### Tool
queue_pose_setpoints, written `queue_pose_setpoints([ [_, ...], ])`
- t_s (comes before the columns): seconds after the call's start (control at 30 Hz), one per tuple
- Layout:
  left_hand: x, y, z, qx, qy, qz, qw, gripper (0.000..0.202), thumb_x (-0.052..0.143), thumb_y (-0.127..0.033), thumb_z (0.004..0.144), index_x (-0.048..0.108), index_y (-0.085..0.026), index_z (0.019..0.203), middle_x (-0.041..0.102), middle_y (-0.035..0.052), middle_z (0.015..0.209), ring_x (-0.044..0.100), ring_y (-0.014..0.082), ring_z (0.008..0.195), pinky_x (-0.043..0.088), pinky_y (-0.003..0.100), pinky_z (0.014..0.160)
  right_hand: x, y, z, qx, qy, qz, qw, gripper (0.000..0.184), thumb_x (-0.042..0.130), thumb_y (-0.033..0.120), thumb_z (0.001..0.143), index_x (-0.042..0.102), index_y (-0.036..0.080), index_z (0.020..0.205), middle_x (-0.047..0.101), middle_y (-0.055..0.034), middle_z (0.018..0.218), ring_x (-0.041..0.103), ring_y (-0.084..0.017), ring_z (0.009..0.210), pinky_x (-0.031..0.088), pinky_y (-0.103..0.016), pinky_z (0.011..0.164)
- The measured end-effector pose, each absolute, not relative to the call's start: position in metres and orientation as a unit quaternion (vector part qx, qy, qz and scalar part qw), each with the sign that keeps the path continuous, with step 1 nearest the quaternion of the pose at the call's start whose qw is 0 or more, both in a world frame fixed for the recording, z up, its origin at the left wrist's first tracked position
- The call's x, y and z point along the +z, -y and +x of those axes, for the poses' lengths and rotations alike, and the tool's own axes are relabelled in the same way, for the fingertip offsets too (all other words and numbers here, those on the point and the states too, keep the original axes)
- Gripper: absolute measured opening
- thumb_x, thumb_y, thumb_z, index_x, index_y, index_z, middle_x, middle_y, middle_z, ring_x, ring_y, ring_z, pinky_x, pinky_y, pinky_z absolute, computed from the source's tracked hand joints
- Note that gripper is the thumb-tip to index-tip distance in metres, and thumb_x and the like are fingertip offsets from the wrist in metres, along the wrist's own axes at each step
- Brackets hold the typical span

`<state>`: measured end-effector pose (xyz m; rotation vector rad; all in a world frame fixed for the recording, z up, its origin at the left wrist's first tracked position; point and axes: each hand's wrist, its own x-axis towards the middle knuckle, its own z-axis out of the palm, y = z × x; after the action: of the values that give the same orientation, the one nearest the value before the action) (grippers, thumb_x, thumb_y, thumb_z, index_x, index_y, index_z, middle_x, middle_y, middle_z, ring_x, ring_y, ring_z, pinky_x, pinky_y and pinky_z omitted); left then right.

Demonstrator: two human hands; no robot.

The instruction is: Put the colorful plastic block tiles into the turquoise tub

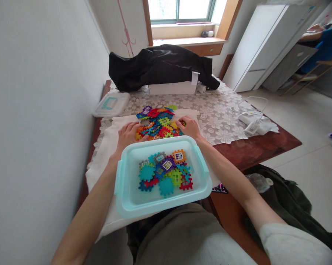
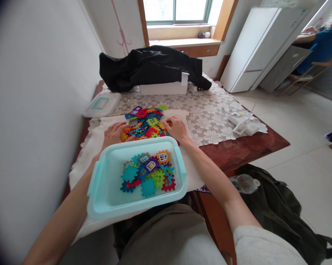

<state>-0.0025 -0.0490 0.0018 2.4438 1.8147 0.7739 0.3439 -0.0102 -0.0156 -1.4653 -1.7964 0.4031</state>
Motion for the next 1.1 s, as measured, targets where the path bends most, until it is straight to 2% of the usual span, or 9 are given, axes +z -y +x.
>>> queue_pose_setpoints([
  [0.13,0.006,0.052,-0.006,0.206,-0.618,0.759,0.016,0.078,0.077,-0.065,0.1,0.062,-0.023,0.164,0.053,0.0208,0.177,0.051,0.0462,0.162,0.045,0.062,0.132,-0.013,0.012,0.344,0.14,0.71,-0.582,0.372,0.021,0.069,0.037,0.11,0.081,0.021,0.105,0.082,-0.0098,0.113,0.075,-0.026,0.102,0.054,-0.038,0.098],
  [0.23,0.008,0.054,-0.008,0.171,-0.626,0.76,0.024,0.083,0.079,-0.065,0.101,0.057,-0.024,0.169,0.049,0.0215,0.18,0.052,0.0472,0.161,0.046,0.063,0.131,-0.011,0.014,0.344,0.128,0.72,-0.582,0.355,0.022,0.068,0.038,0.111,0.08,0.021,0.104,0.081,-0.0096,0.113,0.074,-0.026,0.102,0.053,-0.037,0.095],
  [0.47,0.01,0.056,-0.009,0.135,-0.609,0.782,0.015,0.062,0.069,-0.051,0.108,0.064,-0.022,0.163,0.064,0.0193,0.166,0.06,0.0443,0.152,0.05,0.058,0.126,0.0,0.023,0.348,0.124,0.76,-0.576,0.274,0.029,0.07,0.049,0.112,0.077,0.022,0.105,0.079,-0.0095,0.113,0.073,-0.025,0.1,0.052,-0.036,0.09],
  [0.63,0.004,0.051,-0.014,0.169,-0.592,0.788,0.027,0.048,0.066,-0.047,0.108,0.07,-0.022,0.149,0.069,0.0197,0.157,0.067,0.0438,0.138,0.053,0.059,0.118,-0.001,0.038,0.354,0.102,0.794,-0.548,0.244,0.03,0.077,0.052,0.109,0.077,0.023,0.117,0.076,-0.0135,0.124,0.07,-0.032,0.116,0.056,-0.042,0.1],
  [0.73,0.001,0.048,-0.017,0.194,-0.581,0.79,0.038,0.043,0.065,-0.048,0.108,0.072,-0.023,0.141,0.07,0.0193,0.152,0.068,0.0424,0.135,0.054,0.058,0.118,-0.007,0.045,0.358,0.079,0.809,-0.529,0.244,0.03,0.08,0.043,0.107,0.075,0.025,0.13,0.074,-0.0151,0.133,0.066,-0.035,0.124,0.056,-0.046,0.11],
  [0.9,0.001,0.047,-0.02,0.216,-0.566,0.793,0.065,0.041,0.062,-0.047,0.108,0.072,-0.022,0.139,0.068,0.0194,0.152,0.066,0.0401,0.14,0.053,0.057,0.123,-0.012,0.054,0.365,0.073,0.828,-0.512,0.217,0.039,0.068,0.017,0.107,0.072,0.024,0.145,0.071,-0.0171,0.149,0.063,-0.037,0.136,0.053,-0.051,0.118],
  [1.0,0.004,0.048,-0.02,0.225,-0.556,0.797,0.075,0.038,0.058,-0.044,0.109,0.074,-0.023,0.136,0.068,0.0179,0.151,0.066,0.0384,0.139,0.053,0.055,0.124,-0.012,0.061,0.371,0.092,0.838,-0.492,0.219,0.039,0.069,0.018,0.107,0.072,0.022,0.145,0.069,-0.0178,0.155,0.062,-0.038,0.141,0.05,-0.053,0.123],
  [1.1,0.005,0.049,-0.019,0.22,-0.558,0.797,0.074,0.036,0.057,-0.044,0.11,0.074,-0.023,0.135,0.069,0.0171,0.147,0.068,0.0384,0.135,0.054,0.055,0.122,-0.015,0.066,0.375,0.112,0.838,-0.473,0.247,0.034,0.073,0.021,0.106,0.075,0.024,0.14,0.071,-0.015,0.153,0.062,-0.035,0.141,0.05,-0.051,0.124],
])
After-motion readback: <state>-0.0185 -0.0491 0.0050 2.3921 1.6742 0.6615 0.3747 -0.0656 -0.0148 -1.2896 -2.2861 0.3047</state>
